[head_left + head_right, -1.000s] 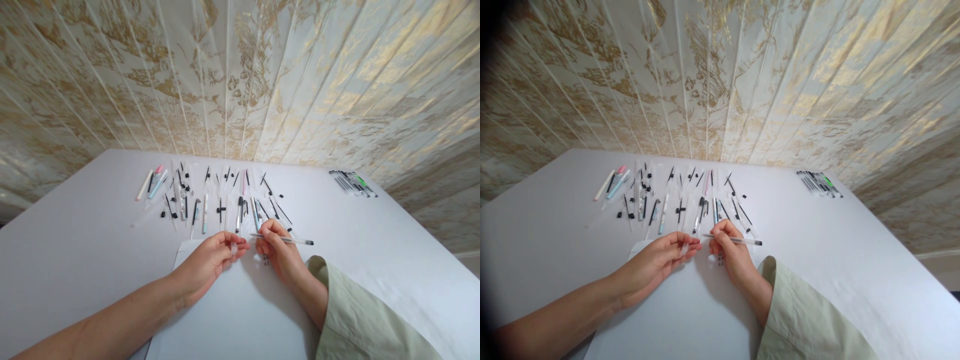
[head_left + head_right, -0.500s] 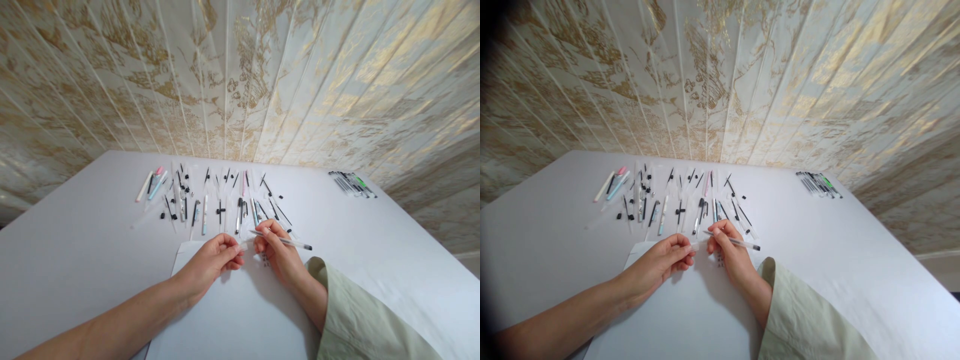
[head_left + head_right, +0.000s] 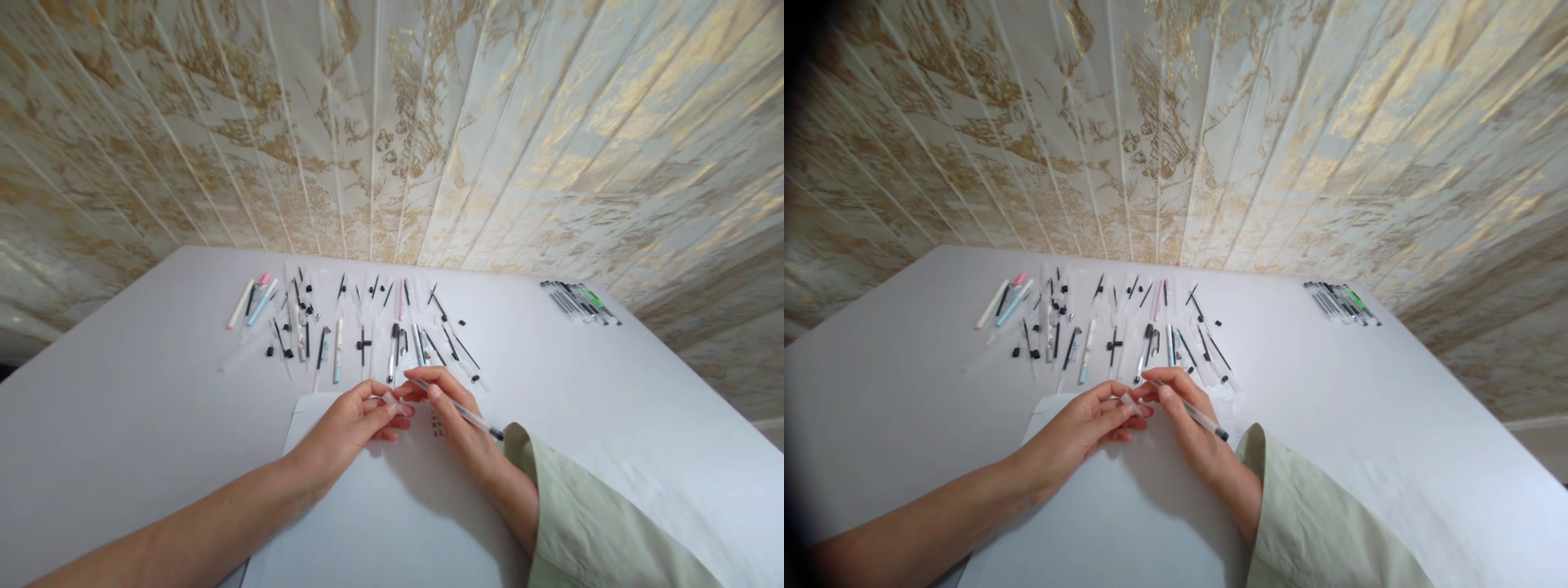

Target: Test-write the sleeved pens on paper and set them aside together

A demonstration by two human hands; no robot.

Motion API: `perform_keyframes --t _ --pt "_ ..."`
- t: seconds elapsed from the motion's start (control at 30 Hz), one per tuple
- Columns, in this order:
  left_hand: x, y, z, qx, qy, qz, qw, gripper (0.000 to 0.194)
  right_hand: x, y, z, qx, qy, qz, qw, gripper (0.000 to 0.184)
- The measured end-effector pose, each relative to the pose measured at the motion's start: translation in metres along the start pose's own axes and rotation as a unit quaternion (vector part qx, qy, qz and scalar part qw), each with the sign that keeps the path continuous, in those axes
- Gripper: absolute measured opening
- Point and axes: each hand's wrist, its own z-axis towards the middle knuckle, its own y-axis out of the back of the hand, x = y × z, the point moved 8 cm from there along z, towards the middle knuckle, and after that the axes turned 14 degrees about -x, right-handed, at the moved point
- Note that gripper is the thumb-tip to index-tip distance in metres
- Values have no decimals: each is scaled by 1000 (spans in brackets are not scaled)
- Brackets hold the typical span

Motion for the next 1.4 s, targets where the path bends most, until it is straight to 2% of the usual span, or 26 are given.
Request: perform_keyframes --t 0.1,0.17,0.3,0.37,0.5,0.8,0.97,1.2,1.4 --pt "-4 5 1 -32 -18 2 999 15 0 6 1 -28 21 -12 999 46" --pt "-6 9 2 -55 -19 -13 998 12 2 13 2 -59 37 -28 997 47" --pt "1 9 5 -70 43 -106 991 5 -2 20 4 -100 12 20 995 18" --pt "4 9 6 -79 72 -138 985 3 -5 19 3 -98 -5 51 994 12" --pt "6 9 6 -80 89 -157 980 9 -7 15 4 -83 -17 60 995 18" --pt "6 4 6 -42 79 -146 985 5 -5 14 5 -84 -19 24 996 19" --pt "7 1 2 -19 73 -129 989 14 -5 8 4 -61 -36 14 997 20" --pt "6 1 4 -4 50 -110 993 22 -2 7 4 -58 -44 -10 997 21" --pt "8 2 4 -21 31 -103 994 28 -5 5 3 -57 -27 -30 998 22"
